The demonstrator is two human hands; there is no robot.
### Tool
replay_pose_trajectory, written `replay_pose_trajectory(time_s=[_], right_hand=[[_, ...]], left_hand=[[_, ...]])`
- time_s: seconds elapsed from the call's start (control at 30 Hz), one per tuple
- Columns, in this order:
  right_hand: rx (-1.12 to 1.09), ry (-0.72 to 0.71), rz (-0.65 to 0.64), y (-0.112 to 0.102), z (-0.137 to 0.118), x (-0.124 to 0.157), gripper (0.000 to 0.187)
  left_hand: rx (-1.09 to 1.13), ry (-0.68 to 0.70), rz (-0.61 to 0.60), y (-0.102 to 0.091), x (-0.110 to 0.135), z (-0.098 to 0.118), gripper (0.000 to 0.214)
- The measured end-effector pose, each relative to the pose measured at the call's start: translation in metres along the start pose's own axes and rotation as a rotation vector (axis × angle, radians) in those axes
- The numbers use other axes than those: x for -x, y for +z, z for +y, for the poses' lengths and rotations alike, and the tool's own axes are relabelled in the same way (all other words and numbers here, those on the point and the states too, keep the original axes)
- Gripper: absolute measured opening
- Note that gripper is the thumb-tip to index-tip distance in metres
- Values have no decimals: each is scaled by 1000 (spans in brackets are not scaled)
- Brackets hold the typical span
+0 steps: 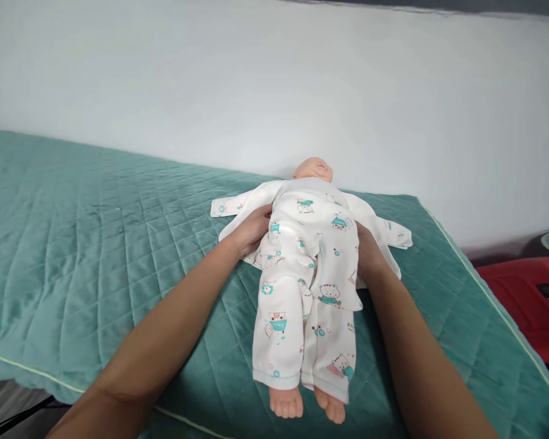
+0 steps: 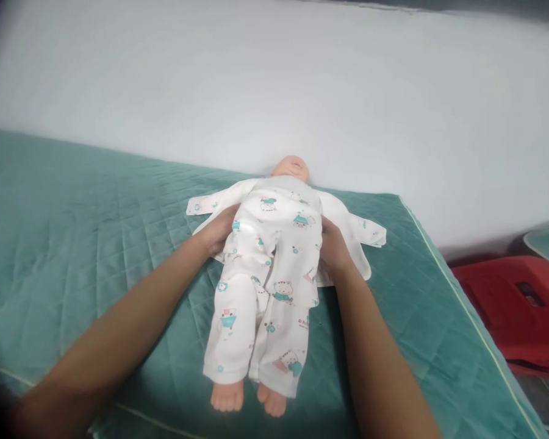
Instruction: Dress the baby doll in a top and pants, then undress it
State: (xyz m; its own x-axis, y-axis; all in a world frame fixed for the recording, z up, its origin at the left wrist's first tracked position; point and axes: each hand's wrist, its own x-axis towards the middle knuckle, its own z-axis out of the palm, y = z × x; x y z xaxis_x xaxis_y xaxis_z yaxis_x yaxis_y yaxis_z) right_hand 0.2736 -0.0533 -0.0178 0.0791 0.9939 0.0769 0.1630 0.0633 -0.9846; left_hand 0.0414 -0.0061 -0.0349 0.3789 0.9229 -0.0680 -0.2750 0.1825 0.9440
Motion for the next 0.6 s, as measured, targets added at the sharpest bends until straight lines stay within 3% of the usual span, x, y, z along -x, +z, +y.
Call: replay_pose_trajectory(time_s=[0.17, 0.33, 0.6], right_hand=[[15, -25, -5, -1, 2, -4, 29], [27, -27, -25, -2, 5, -4, 29], [8, 25, -17, -1, 8, -5, 33]], left_hand=[[13, 58, -51, 0, -1, -2, 45], [23, 36, 16, 1, -1, -2, 47], [18, -33, 0, 4, -1, 2, 39]])
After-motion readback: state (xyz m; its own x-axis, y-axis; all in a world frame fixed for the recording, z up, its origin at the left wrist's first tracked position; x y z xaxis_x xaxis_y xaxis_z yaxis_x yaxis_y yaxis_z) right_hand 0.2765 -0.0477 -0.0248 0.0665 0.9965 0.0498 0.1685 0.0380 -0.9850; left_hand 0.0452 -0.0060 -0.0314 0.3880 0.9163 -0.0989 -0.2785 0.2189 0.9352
